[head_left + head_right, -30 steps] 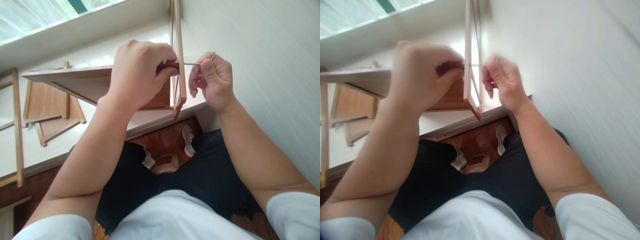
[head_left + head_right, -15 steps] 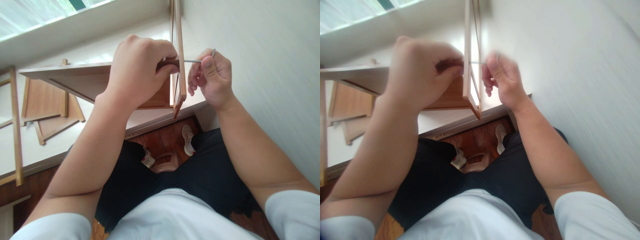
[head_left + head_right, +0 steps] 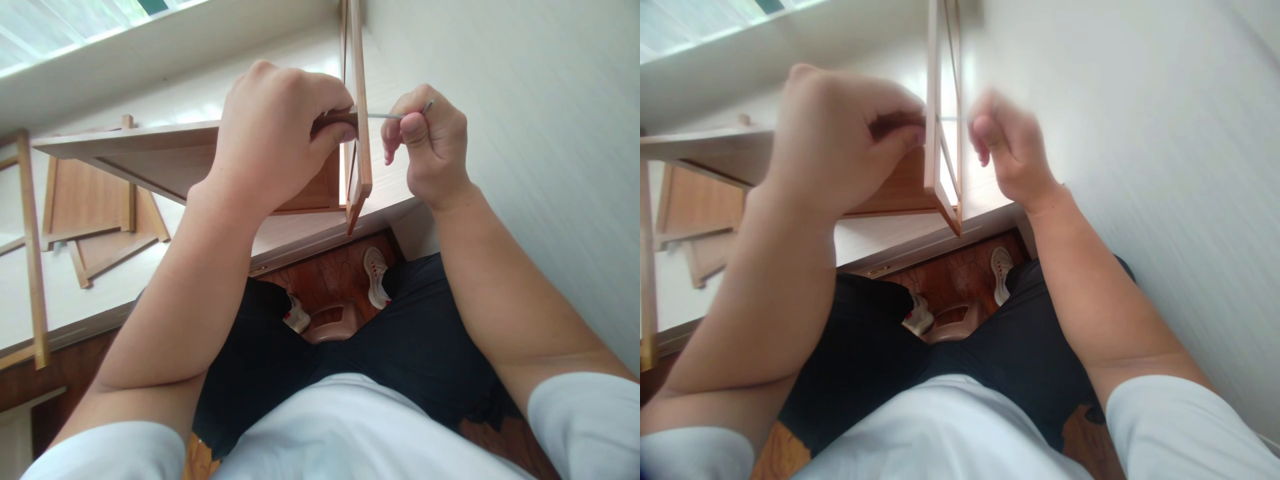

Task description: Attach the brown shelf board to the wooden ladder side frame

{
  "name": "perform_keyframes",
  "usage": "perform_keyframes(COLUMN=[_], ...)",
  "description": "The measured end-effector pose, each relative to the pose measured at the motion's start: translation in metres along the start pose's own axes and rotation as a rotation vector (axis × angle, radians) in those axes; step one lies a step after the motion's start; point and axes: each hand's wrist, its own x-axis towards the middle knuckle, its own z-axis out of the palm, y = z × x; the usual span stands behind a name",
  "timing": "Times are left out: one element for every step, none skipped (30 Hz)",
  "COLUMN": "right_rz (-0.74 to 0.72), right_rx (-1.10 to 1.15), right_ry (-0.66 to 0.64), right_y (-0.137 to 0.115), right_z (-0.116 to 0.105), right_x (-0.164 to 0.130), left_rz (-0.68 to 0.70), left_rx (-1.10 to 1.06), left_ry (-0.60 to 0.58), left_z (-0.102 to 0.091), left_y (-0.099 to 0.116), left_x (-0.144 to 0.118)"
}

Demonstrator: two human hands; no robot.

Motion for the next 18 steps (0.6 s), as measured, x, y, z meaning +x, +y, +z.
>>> perform_keyframes(right_rz=[0.021, 0.035, 0.039, 0.033, 0.016, -0.011, -0.042, -0.074, -0.107, -0.134, -0.150, -0.160, -0.168, -0.172, -0.169, -0.162, -0.156, -0.146], right_rx=[-0.025, -0.044, -0.058, -0.071, -0.087, -0.110, -0.144, -0.186, -0.232, -0.275, -0.311, -0.335, -0.349, -0.357, -0.363, -0.367, -0.369, -0.371], right_ry=[-0.004, -0.008, -0.014, -0.017, -0.017, -0.014, -0.009, -0.005, -0.003, -0.006, -0.012, -0.021, -0.029, -0.039, -0.051, -0.065, -0.080, -0.093], right_y=[0.000, 0.000, 0.001, 0.001, 0.002, 0.003, 0.005, 0.006, 0.007, 0.008, 0.009, 0.009, 0.008, 0.007, 0.006, 0.004, 0.002, 0.000], right_z=[-0.002, -0.003, -0.005, -0.006, -0.008, -0.009, -0.009, -0.010, -0.011, -0.011, -0.011, -0.012, -0.012, -0.012, -0.013, -0.013, -0.014, -0.014], right_x=[0.000, -0.001, -0.001, -0.001, 0.000, 0.001, 0.001, 0.002, 0.002, 0.002, 0.002, 0.002, 0.001, 0.000, -0.001, -0.003, -0.004, -0.005], left_rz=[0.001, 0.001, 0.003, 0.005, 0.007, 0.010, 0.010, 0.009, 0.004, -0.007, -0.020, -0.034, -0.045, -0.049, -0.051, -0.053, -0.058, -0.065], left_rx=[-0.001, -0.003, -0.005, -0.009, -0.012, -0.015, -0.017, -0.016, -0.013, -0.007, 0.001, 0.011, 0.018, 0.021, 0.020, 0.017, 0.013, 0.011], left_ry=[-0.001, 0.001, 0.003, 0.004, 0.007, 0.009, 0.014, 0.018, 0.012, -0.001, -0.019, -0.037, -0.050, -0.057, -0.057, -0.052, -0.053, -0.057], left_z=[0.000, 0.000, 0.001, 0.001, 0.001, 0.001, 0.001, 0.001, 0.000, 0.000, 0.000, 0.001, 0.001, 0.001, 0.002, 0.002, 0.002, 0.002], left_y=[0.000, 0.000, 0.000, 0.000, 0.000, 0.000, 0.000, -0.001, -0.001, -0.001, -0.001, -0.001, -0.002, -0.002, -0.002, -0.002, -0.002, -0.002], left_x=[0.000, 0.000, 0.000, -0.001, -0.001, -0.001, -0.001, -0.001, 0.000, 0.000, 0.001, 0.001, 0.002, 0.003, 0.003, 0.004, 0.004, 0.004])
